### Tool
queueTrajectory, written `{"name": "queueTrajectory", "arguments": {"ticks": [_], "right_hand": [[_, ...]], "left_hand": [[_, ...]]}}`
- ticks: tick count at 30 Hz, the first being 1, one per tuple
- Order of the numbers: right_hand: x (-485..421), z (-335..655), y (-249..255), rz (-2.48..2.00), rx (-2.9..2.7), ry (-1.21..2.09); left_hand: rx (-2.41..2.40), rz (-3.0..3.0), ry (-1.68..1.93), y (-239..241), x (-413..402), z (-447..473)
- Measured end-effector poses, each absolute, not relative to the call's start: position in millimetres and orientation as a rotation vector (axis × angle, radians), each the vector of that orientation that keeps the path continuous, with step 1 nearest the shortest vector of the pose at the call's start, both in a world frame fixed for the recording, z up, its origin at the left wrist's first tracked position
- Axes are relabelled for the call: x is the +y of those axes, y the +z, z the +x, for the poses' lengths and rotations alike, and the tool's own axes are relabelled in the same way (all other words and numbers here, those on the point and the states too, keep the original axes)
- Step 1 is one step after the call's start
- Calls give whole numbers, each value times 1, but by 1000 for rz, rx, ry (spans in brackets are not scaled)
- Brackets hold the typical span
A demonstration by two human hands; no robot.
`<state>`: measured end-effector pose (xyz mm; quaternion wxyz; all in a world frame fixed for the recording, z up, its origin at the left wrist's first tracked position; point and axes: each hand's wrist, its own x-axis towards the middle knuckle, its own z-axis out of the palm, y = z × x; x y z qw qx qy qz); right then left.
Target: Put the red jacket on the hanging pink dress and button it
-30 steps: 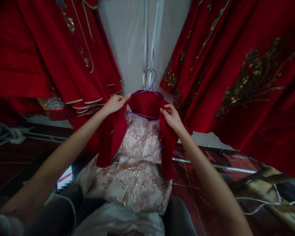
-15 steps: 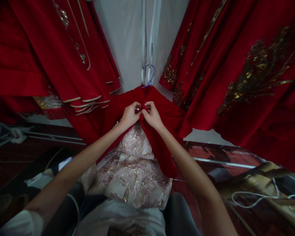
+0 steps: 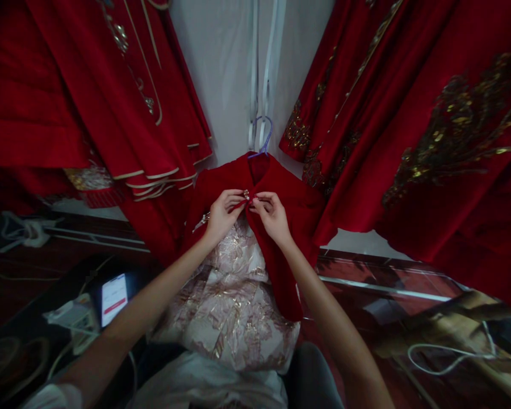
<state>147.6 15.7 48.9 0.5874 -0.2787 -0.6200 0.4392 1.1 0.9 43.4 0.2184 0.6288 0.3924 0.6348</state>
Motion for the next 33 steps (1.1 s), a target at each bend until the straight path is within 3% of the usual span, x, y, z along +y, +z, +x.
{"name": "queueTrajectory", "arguments": {"ticks": [9, 23, 33], "right_hand": [[18, 146, 47, -651, -1392, 1010], [20, 148, 57, -758, -1486, 616], [32, 159, 58, -756, -1507, 789]], "left_hand": [[1100, 2064, 1540, 52, 10, -16], [1137, 2484, 1266, 90, 10, -16], [1200, 2555, 1210, 80, 20, -9]]}}
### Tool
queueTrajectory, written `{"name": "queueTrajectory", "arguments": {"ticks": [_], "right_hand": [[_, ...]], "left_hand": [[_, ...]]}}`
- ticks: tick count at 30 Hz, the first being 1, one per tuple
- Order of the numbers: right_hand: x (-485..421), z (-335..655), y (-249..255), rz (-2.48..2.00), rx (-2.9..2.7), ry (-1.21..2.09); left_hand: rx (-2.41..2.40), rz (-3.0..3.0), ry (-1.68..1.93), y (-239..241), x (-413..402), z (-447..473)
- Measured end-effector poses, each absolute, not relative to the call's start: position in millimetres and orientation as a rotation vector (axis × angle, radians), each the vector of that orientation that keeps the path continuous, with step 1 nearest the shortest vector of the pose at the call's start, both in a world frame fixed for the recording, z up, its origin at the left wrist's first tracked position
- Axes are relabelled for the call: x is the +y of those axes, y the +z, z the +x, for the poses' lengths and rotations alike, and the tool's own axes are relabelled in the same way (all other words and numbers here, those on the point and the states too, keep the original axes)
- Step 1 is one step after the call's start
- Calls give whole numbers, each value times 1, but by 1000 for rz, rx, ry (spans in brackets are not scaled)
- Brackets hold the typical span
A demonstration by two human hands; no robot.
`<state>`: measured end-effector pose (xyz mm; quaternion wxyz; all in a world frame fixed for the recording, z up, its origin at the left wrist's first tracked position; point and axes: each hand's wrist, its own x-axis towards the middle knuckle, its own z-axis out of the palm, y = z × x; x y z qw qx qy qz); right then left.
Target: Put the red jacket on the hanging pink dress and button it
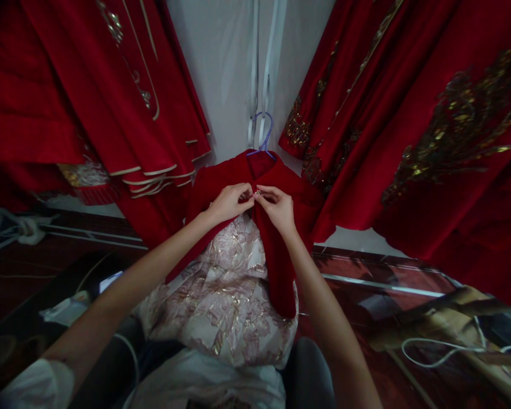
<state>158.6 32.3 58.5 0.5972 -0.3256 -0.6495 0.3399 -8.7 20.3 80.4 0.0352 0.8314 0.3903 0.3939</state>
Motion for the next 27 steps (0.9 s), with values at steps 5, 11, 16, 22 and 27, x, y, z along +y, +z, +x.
{"name": "queueTrajectory", "arguments": {"ticks": [5, 11, 16, 22, 27], "right_hand": [[42, 163, 55, -763, -1531, 814], [39, 159, 54, -743, -1561, 796], [12, 167, 30, -718, -1606, 911], [-13, 197, 9, -1024, -1966, 546], [-23, 206, 22, -1341, -1995, 265]], "left_hand": [[1249, 2639, 1151, 81, 20, -8], [1311, 2617, 1185, 76, 17, -3], [1157, 2365, 1194, 58, 7, -8], [1399, 2410, 906, 55, -42, -48], [1592, 2421, 806, 41, -74, -88]]}}
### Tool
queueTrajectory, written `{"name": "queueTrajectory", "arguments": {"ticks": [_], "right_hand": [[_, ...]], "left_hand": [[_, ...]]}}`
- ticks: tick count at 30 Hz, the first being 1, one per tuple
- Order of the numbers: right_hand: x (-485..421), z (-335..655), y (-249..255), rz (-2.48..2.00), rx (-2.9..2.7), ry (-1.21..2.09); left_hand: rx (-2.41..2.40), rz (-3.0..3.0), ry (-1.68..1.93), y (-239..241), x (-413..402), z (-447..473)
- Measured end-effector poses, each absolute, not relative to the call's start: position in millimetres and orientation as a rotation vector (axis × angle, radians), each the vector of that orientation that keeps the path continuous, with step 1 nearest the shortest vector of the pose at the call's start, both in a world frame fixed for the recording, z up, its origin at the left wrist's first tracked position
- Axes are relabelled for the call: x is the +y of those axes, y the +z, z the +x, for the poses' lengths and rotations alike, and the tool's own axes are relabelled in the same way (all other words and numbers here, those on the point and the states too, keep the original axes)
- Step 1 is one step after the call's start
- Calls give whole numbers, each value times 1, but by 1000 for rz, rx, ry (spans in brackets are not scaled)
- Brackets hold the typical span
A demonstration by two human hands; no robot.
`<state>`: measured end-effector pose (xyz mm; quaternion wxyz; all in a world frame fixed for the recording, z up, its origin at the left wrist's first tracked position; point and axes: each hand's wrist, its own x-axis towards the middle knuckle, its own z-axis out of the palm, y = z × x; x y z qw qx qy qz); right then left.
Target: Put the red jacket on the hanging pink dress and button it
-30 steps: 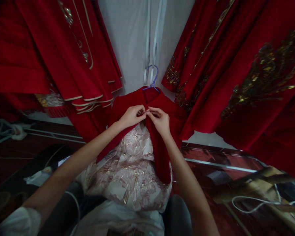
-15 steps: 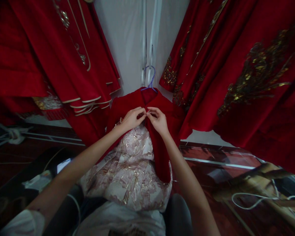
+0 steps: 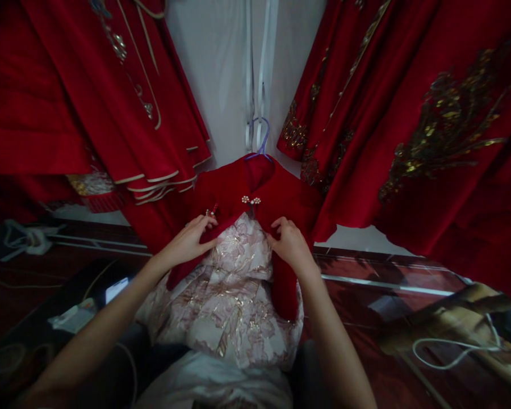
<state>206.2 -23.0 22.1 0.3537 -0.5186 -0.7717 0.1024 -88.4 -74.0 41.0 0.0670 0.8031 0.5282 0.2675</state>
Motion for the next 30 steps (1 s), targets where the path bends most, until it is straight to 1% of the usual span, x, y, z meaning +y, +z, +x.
{"name": "queueTrajectory", "arguments": {"ticks": [3, 7, 9, 13, 16, 18, 21, 25, 30], "right_hand": [[-24, 213, 26, -1453, -1947, 292], [-18, 225, 30, -1414, -1845, 480], [-17, 230, 35, -1306, -1777, 665], [-27, 235, 47, -1053, -1511, 1163], [-38, 230, 56, -962, -1405, 1359], [-43, 223, 60, -961, -1477, 1384], [-46, 210, 62, -1028, -1639, 1317], [-45, 199, 58, -1047, -1742, 1270], [-45, 199, 55, -962, -1786, 1196]], "left_hand": [[1594, 2391, 758, 25, -77, -109], [1551, 2395, 652, 20, -76, -116], [1489, 2383, 643, 26, -80, -110], [1269, 2430, 701, 37, -96, -86], [1221, 2389, 829, 28, -104, -66], [1183, 2273, 884, 16, -104, -52], [1010, 1963, 1019, 0, -95, -32], [771, 1582, 1266, -1, -76, -1], [848, 1315, 1541, 4, -59, 22]]}}
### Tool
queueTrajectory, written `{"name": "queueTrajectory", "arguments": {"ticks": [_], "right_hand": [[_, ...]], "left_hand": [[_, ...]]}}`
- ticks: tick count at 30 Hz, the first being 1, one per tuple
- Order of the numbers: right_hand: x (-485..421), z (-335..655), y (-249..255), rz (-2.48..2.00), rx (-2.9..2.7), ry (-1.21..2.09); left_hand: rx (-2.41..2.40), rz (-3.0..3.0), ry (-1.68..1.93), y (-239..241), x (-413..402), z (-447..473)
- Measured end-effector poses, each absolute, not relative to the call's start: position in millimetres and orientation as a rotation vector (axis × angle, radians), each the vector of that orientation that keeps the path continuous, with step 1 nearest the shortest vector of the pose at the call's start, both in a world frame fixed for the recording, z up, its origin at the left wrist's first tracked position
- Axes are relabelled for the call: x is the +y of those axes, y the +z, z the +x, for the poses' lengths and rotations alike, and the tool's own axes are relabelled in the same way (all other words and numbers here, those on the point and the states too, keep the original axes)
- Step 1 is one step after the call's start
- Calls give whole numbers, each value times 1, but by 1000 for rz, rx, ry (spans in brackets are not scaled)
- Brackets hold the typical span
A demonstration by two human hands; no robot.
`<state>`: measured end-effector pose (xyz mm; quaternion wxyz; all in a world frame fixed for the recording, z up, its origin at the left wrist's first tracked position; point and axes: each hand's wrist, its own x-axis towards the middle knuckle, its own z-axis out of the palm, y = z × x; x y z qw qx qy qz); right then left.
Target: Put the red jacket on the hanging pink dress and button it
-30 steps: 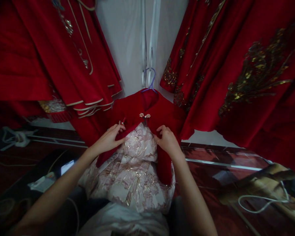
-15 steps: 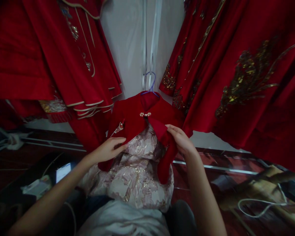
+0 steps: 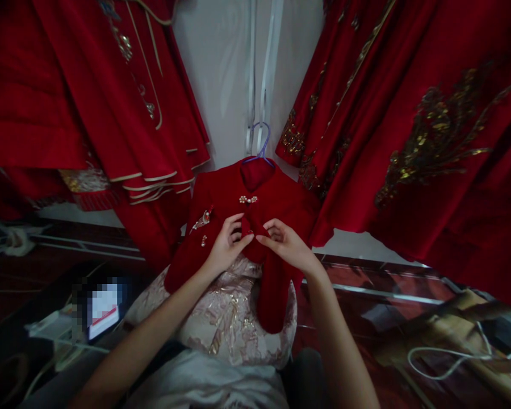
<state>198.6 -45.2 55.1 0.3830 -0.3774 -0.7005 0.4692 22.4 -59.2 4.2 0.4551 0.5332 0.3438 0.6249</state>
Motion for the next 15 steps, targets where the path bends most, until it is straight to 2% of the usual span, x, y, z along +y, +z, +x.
{"name": "queueTrajectory", "arguments": {"ticks": [5, 11, 15], "right_hand": [[-37, 211, 52, -999, -1744, 1104], [-37, 217, 56, -1176, -1739, 470], [-57, 191, 65, -1022, -1808, 631]], "left_hand": [[825, 1048, 1556, 5, -57, 16], [808, 1031, 1570, 18, -72, 9], [803, 1075, 1568, 23, -79, 8]]}}
